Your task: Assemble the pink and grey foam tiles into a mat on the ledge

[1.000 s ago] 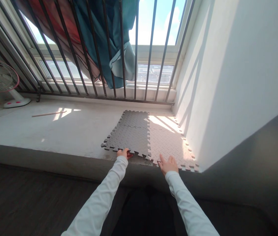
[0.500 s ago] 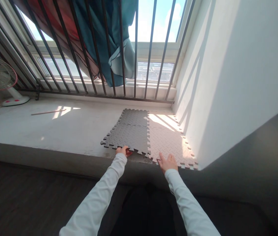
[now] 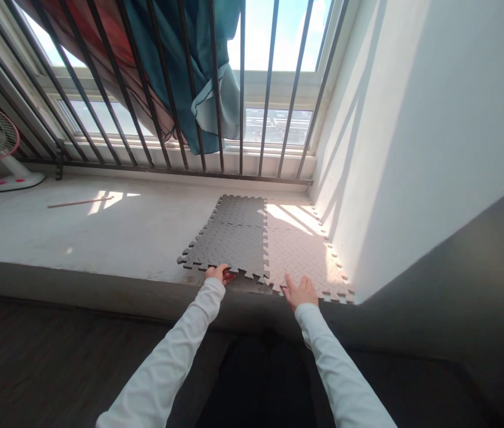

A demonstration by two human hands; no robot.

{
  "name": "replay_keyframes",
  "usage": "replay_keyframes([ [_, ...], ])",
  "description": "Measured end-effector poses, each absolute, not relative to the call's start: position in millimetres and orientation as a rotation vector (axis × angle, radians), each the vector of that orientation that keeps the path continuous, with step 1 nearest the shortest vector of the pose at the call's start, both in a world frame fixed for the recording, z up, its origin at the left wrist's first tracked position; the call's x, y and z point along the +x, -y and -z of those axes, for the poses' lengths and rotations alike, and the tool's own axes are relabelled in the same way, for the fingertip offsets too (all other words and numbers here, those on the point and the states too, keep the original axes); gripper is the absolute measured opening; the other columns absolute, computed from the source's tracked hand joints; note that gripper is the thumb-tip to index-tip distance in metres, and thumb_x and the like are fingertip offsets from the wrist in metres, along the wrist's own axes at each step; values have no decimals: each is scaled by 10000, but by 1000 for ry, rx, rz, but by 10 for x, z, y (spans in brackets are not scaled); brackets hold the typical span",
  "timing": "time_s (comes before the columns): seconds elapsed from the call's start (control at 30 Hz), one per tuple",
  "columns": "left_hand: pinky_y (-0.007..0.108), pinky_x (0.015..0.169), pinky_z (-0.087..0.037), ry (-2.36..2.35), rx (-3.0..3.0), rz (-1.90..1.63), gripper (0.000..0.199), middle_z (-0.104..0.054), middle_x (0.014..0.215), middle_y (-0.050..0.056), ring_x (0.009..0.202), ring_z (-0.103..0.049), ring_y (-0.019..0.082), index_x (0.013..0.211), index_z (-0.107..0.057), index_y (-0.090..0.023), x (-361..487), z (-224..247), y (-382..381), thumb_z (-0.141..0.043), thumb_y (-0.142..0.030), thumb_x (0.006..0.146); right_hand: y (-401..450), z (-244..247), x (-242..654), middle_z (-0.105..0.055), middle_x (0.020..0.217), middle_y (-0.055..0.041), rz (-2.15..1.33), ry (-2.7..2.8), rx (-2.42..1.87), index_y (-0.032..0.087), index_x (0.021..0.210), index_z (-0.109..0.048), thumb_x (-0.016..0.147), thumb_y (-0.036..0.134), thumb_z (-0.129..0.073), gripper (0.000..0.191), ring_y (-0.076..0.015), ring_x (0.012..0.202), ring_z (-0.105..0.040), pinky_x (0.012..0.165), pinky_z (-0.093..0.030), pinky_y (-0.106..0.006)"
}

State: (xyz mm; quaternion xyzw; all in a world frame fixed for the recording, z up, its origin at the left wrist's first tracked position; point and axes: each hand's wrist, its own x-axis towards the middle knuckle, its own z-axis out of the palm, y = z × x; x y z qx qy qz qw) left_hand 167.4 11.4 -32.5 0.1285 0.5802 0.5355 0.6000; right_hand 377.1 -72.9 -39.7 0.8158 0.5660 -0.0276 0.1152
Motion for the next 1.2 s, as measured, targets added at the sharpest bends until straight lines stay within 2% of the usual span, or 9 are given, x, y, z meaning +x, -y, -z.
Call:
replay_keyframes([
  [0.17, 254, 613, -515, -1380, 485, -1011, 86, -547, 549, -32, 545, -593, 105, 798, -460, -174, 1815, 347, 172, -524, -184, 742, 707, 404, 3736, -343, 1303, -158, 88, -1625, 2402, 365, 1276, -263, 810, 454, -332, 479, -332, 1185, -294, 896, -178, -454],
  [0.27, 327, 609, -510, -1441, 627, -800, 488, -574, 567, -27, 561, -601, 154, 1037, -404, -147, 1827, 390, 339, -632, -100, 608, 696, 407, 3736, -343, 1305, -152, 97, -1633, 2397, 369, 1276, -259, 802, 459, -349, 490, -332, 1185, -294, 898, -168, -458],
  [0.33, 363, 638, -501, -1509, 854, -753, 647, -584, 578, -24, 590, -601, 173, 1134, -349, -130, 1793, 399, 392, -642, -77, 560, 693, 406, 3740, -342, 1305, -155, 101, -1635, 2395, 368, 1277, -257, 801, 461, -351, 494, -332, 1185, -294, 899, -164, -457],
  [0.43, 348, 798, -456, -1458, 1621, -818, 611, -616, 853, 36, 833, -583, 164, 1186, -336, -166, 1759, 382, 385, -545, -98, 616, 693, 402, 3743, -341, 1304, -159, 106, -1632, 2392, 364, 1280, -252, 802, 457, -351, 497, -332, 1185, -292, 900, -157, -457],
  [0.53, 367, 952, -333, -1160, 2313, -710, 641, -478, 1190, 92, 1116, -420, 198, 1196, -359, -183, 1810, 368, 318, -522, -71, 586, 694, 402, 3742, -344, 1301, -160, 102, -1629, 2392, 363, 1279, -255, 804, 457, -344, 492, -338, 1184, -290, 897, -159, -453],
  [0.73, 451, 1018, -179, -1151, 2742, -128, 625, -395, 1282, 119, 1213, -281, 258, 1207, -374, -163, 1985, 375, 90, -601, -326, 649, 698, 415, 3745, -357, 1291, -156, 93, -1648, 2401, 363, 1276, -266, 804, 465, -337, 488, -341, 1179, -296, 890, -174, -452],
  [0.97, 335, 881, -382, -850, 2946, 279, 566, -479, 1176, 137, 1074, -437, 231, 1179, -393, -130, 2059, 302, -163, -583, -331, 685, 710, 439, 3758, -354, 1290, -170, 65, -1675, 2410, 355, 1273, -280, 805, 459, -348, 484, -331, 1171, -310, 893, -177, -452],
  [1.07, 353, 838, -411, -839, 2965, 343, 551, -474, 1176, 153, 1078, -424, 249, 1193, -385, -109, 2156, 283, -135, -563, -233, 687, 711, 458, 3764, -366, 1281, -169, 32, -1683, 2409, 354, 1272, -283, 805, 469, -339, 484, -334, 1166, -318, 888, -186, -451],
  [1.2, 430, 809, -411, -1150, 2836, 378, 498, -378, 1279, 180, 1148, -350, 304, 1246, -342, -117, 2379, 288, -47, -443, -180, 762, 711, 477, 3765, -378, 1271, -169, -7, -1687, 2406, 350, 1271, -286, 805, 470, -338, 484, -340, 1163, -321, 884, -191, -450],
])
